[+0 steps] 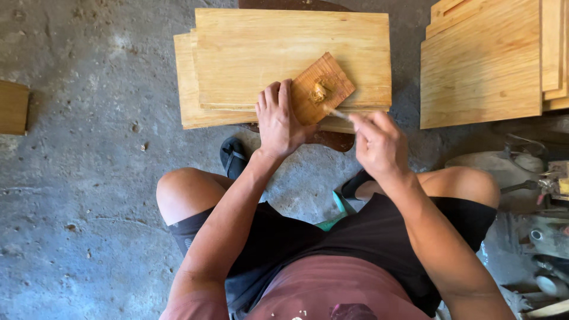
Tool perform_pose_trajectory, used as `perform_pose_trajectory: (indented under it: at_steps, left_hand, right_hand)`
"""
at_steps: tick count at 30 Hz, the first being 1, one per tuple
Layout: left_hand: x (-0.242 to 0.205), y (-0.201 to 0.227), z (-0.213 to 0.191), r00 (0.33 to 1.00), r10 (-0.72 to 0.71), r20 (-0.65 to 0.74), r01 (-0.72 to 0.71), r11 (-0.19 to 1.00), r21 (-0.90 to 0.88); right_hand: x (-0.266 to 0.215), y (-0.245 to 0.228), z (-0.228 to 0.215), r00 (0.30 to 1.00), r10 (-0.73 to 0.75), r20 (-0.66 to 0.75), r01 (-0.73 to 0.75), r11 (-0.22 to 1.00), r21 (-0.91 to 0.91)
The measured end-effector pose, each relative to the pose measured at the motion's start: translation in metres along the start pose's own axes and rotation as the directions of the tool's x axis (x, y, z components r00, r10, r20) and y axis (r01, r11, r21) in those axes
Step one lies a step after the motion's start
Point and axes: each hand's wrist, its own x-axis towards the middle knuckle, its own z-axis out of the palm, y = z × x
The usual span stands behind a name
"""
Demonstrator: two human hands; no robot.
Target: The person scoops wood filler from two cans onto a small wooden board and mixes them with a putty knife. They then apply the mixed filler to a small rectangular piece of wood, smoothing it over the surface.
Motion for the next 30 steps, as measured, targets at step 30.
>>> perform_pose_trajectory:
  at_steps: [30]
  left_hand:
    - [0.070,-0.016,0.031,0.984,-0.089,-0.154,0.109,0.986,0.127]
  right_hand:
    - [0.049,0.173,-0.017,0.998,0.059,0.034,-0.053,0.989,-0.136]
